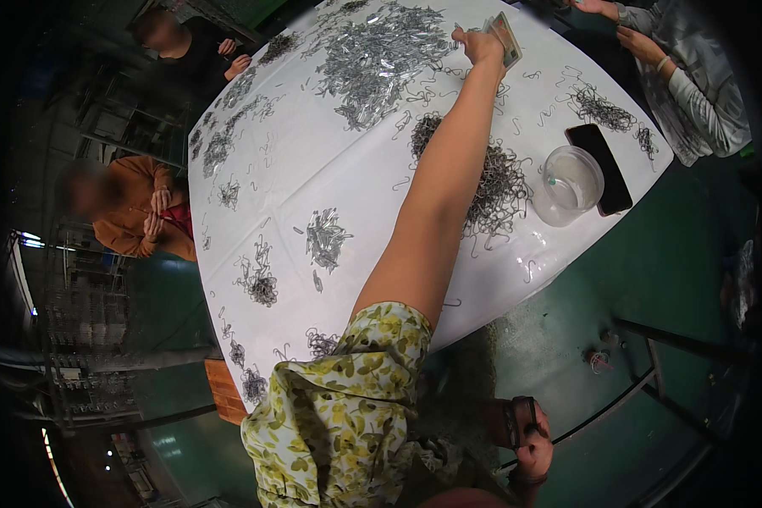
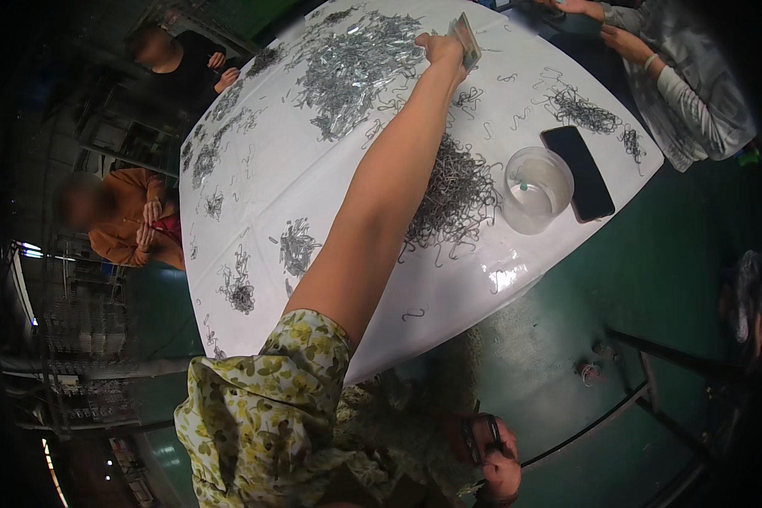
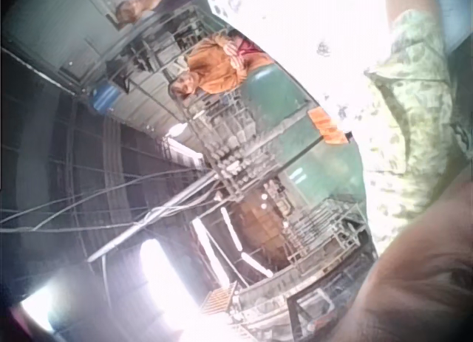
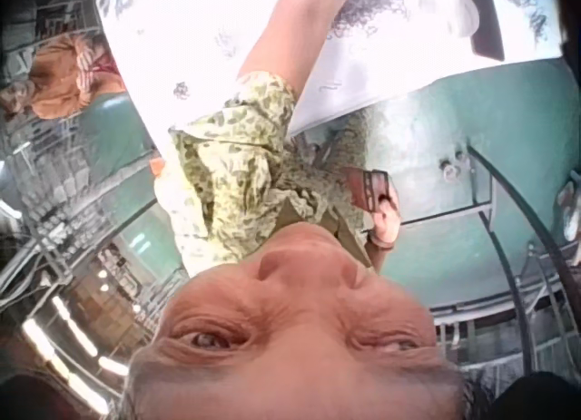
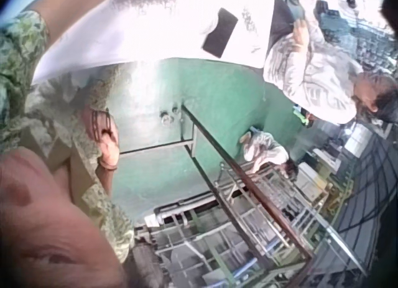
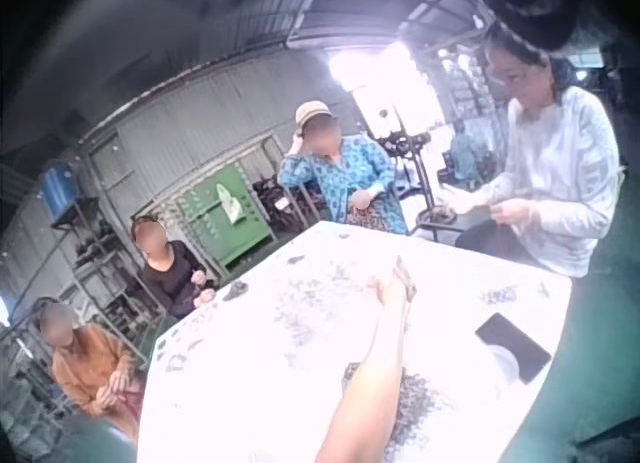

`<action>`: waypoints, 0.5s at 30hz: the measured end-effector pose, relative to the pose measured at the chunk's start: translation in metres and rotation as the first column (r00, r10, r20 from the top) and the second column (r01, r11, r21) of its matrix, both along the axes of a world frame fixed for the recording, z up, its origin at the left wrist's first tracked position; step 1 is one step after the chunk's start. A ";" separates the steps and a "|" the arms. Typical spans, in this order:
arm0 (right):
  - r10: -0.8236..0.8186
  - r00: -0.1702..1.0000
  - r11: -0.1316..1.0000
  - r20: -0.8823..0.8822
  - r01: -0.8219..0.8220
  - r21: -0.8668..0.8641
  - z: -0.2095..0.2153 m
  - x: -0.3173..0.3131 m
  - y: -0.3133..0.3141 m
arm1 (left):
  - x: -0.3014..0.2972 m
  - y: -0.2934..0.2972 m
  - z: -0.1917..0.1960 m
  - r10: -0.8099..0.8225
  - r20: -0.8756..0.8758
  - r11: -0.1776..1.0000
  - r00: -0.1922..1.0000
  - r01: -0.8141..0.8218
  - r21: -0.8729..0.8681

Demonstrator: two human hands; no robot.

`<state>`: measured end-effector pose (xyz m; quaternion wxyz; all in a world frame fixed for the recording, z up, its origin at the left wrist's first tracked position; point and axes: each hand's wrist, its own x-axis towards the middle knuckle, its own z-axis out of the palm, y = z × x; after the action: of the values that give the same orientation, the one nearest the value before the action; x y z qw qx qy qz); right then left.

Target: The person sits at a table and repeatedly picks up small metal wire pieces, likely paperclips, from a white surface, then places them into piles. The person also opens a wallet, removes banknotes, and hands them to coworkers at the table.

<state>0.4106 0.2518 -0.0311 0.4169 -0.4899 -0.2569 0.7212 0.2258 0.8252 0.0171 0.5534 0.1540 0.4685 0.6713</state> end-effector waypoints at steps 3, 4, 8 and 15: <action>-0.060 0.998 0.986 -0.024 0.055 -0.156 0.010 0.006 -0.009 | -0.011 0.022 -0.043 0.035 -0.146 0.985 0.989 -0.059 -0.165; -0.086 0.995 0.977 -0.040 0.076 -0.200 0.013 0.010 -0.011 | -0.011 0.018 -0.044 0.040 -0.309 0.980 0.950 -0.098 -0.174; -0.155 0.982 0.958 -0.111 0.122 -0.259 0.025 0.017 -0.020 | -0.037 -0.036 0.000 -0.040 -0.899 0.974 0.436 -0.183 -0.131; -0.063 0.871 0.998 -0.488 0.047 -0.045 0.050 -0.012 -0.060 | -0.067 -0.276 0.144 -0.364 -0.831 0.807 0.421 0.588 -0.056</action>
<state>0.3990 0.1915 0.0186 0.4809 -0.3055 -0.1176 0.8134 0.1584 0.5491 0.1607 0.4205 0.6364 0.5167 0.3889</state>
